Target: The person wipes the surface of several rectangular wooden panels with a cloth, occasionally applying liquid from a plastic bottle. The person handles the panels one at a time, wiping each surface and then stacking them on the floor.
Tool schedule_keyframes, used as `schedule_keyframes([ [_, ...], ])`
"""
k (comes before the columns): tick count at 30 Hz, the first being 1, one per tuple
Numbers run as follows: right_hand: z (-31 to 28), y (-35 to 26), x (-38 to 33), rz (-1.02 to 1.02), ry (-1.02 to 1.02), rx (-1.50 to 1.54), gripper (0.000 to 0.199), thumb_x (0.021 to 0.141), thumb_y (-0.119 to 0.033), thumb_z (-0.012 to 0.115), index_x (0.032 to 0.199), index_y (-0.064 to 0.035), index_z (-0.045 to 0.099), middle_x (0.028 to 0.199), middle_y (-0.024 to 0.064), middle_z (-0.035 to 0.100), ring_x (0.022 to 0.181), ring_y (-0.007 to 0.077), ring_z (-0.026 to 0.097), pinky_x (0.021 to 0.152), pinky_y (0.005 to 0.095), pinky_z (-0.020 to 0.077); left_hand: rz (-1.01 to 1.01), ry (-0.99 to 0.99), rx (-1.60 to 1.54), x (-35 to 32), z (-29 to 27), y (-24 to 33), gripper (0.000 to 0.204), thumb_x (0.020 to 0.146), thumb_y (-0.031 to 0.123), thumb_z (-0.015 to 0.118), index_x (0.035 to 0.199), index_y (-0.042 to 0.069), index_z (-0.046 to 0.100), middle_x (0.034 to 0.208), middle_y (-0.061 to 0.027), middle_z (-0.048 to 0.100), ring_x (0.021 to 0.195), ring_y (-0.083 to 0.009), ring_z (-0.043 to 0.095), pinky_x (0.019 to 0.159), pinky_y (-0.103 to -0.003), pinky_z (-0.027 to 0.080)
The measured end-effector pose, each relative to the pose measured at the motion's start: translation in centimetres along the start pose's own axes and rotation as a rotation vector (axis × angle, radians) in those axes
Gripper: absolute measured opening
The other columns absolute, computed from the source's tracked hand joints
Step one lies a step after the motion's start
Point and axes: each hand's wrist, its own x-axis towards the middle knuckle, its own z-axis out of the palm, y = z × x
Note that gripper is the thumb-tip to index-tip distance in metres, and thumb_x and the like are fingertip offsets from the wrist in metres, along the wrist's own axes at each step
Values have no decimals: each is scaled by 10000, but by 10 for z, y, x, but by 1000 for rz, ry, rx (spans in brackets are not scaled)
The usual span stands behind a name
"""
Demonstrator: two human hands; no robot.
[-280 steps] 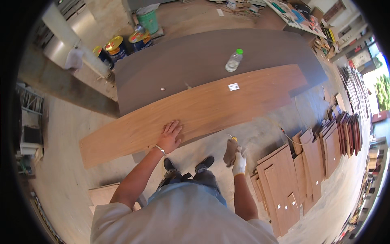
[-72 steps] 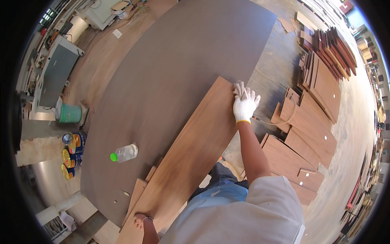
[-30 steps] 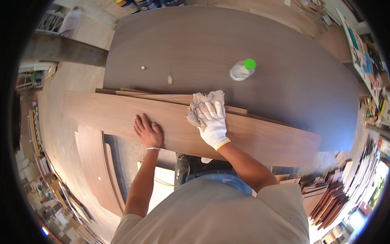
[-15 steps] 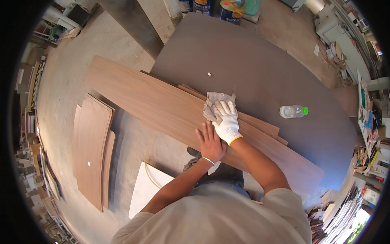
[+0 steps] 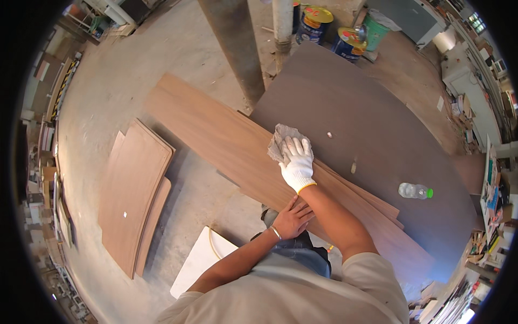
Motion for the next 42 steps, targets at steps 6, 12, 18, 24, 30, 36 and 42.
schedule_keyframes([
  [6,4,-64,105,-64,99,93,685,852,-380,725,1419,-12,609,1572,119,506,1467,304,410,1277,530,180,-105,-44,112,-57,-75,-92,663,872,195,704,1511,243,532,1633,15,429,1553,-257,320,1280,-582,185],
  [12,12,-119,184,-74,25,59,682,899,-416,669,1470,-56,568,1586,111,477,1477,299,368,1271,535,144,-375,-37,224,-113,-152,-173,788,806,127,732,1545,253,490,1669,-16,383,1569,-298,289,1269,-609,179],
  [18,21,-163,251,-45,3,63,684,910,-429,656,1482,-65,560,1599,94,462,1493,282,348,1275,516,140,-674,216,229,-136,-190,-231,815,786,17,627,1567,180,460,1684,-156,328,1564,-395,274,1254,-631,169],
  [24,35,-208,326,-33,-42,-25,680,933,-451,633,1493,-73,555,1621,89,442,1507,275,336,1280,507,131,-835,622,-218,-137,-218,-296,764,860,-11,609,1583,19,364,1678,-267,262,1562,-402,269,1255,-468,266],
  [30,53,-273,437,-40,-34,40,673,929,-420,647,1484,-51,557,1631,89,434,1518,277,339,1289,464,152,-1129,852,-1340,-136,-269,-406,581,1036,167,606,1555,16,394,1194,-90,703,1063,-210,684,971,-376,543],
  [36,52,-340,522,17,-47,272,708,940,-392,655,1548,-72,484,1674,73,365,1564,254,259,1309,426,134,-1063,932,-1711,-127,-287,-455,310,1028,155,633,1323,85,568,1233,-40,691,1092,-179,676,949,-407,551],
  [42,57,-369,502,-238,-13,193,704,908,-435,681,1531,-145,529,1648,109,387,1533,429,252,1303,520,114,-1078,918,-1804,-130,-293,-451,329,1015,126,653,1332,103,568,1272,-27,675,1119,-178,667,935,-419,556],
])
